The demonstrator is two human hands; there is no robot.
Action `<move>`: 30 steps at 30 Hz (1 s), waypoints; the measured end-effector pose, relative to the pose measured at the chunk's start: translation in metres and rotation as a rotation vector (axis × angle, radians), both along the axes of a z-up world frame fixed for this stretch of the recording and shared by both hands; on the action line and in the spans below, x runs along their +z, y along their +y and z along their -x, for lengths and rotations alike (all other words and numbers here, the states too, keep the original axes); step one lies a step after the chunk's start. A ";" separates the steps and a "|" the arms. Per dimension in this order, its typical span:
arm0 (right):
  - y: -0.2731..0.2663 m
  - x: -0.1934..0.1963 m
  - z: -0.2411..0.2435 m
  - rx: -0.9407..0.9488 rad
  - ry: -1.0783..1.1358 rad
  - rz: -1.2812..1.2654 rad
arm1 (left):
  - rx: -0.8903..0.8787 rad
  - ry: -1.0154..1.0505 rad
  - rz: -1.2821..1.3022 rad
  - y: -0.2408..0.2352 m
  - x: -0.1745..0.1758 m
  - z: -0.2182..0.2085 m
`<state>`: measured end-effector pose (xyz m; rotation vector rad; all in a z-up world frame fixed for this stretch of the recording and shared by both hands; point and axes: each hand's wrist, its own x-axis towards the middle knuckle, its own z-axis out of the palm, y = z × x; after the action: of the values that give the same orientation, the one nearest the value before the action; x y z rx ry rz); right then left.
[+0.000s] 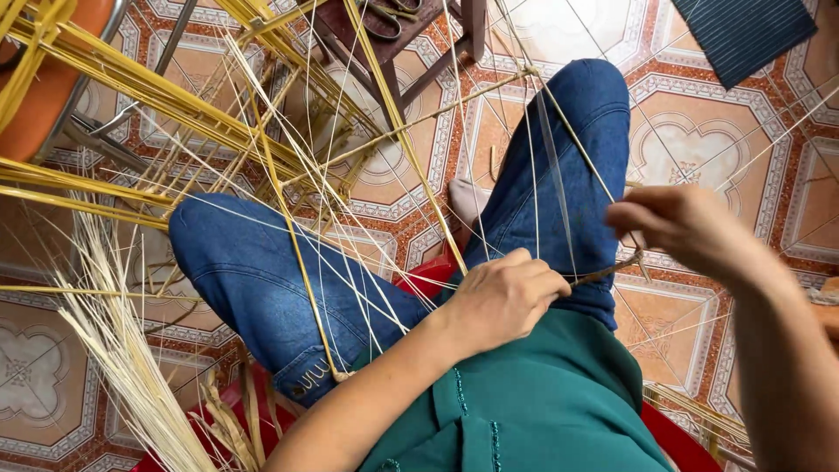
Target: The person sits in a plastic chair and weaves thin bamboo strips around a yellow bamboo frame, threading and tying strips across the frame while working on their lap, and at one point trims a strip with scissors.
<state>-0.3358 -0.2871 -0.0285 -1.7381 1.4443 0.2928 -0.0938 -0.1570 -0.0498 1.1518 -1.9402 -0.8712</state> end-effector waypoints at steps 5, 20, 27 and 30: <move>0.004 -0.009 0.046 0.059 0.428 0.067 | -0.002 -0.180 -0.082 -0.006 -0.025 0.018; 0.018 0.002 -0.018 0.073 -0.166 -0.025 | 0.217 -0.164 -0.303 -0.026 -0.022 0.034; 0.017 -0.020 -0.018 0.166 -0.099 -0.104 | 0.176 0.021 -0.414 -0.023 -0.026 0.036; 0.010 -0.051 -0.005 0.027 -0.303 -0.094 | 0.174 0.071 -0.537 -0.025 -0.029 0.043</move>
<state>-0.3309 -0.2772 -0.0792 -1.6468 1.1702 0.1031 -0.1364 -0.1825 -0.0787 1.5417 -1.5582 -1.3630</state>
